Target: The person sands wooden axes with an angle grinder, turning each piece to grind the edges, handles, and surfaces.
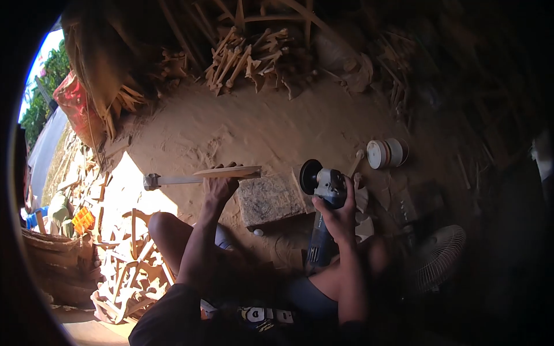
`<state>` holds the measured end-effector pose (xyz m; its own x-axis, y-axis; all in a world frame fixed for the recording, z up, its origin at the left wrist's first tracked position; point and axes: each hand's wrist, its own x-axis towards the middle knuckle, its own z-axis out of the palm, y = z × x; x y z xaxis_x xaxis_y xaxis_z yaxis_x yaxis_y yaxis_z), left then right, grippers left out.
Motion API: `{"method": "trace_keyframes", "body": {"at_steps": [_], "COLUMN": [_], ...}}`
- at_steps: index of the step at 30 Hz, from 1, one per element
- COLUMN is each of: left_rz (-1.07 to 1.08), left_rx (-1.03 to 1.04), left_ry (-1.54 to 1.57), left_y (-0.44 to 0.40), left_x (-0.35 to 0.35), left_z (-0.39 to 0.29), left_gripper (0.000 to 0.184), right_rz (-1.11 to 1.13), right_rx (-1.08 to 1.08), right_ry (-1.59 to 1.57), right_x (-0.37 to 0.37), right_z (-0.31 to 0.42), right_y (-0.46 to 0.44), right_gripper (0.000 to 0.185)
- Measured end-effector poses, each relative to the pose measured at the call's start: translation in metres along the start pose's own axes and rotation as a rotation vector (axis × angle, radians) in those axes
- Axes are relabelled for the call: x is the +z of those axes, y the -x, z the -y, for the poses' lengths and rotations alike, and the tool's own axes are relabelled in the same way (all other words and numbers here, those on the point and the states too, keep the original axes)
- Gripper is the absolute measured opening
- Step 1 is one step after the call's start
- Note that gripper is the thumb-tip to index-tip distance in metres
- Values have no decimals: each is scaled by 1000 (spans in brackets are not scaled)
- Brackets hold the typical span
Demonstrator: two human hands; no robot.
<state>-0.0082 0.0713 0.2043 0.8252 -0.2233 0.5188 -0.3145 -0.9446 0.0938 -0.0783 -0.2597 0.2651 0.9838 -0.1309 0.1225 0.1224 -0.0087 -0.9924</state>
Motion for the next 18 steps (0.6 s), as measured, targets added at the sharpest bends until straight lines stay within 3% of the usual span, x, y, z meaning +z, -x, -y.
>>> {"method": "trace_keyframes", "body": {"at_steps": [4, 7, 13, 18], "left_rz": [12, 138, -33, 10], "left_rx": [-80, -112, 38, 35], "left_ry": [14, -24, -22, -27], "left_y": [4, 3, -6, -8], "left_x": [5, 13, 1, 4], "left_z": [-11, -10, -24, -29], "left_gripper": [27, 18, 24, 14], "right_rz": [145, 192, 219, 232], "right_rx": [37, 10, -9, -24], "right_ry": [-53, -58, -12, 66], "right_x": [15, 25, 31, 32], "right_z": [-3, -7, -10, -16], "right_y": [2, 3, 1, -1], "right_gripper": [80, 81, 86, 89]}}
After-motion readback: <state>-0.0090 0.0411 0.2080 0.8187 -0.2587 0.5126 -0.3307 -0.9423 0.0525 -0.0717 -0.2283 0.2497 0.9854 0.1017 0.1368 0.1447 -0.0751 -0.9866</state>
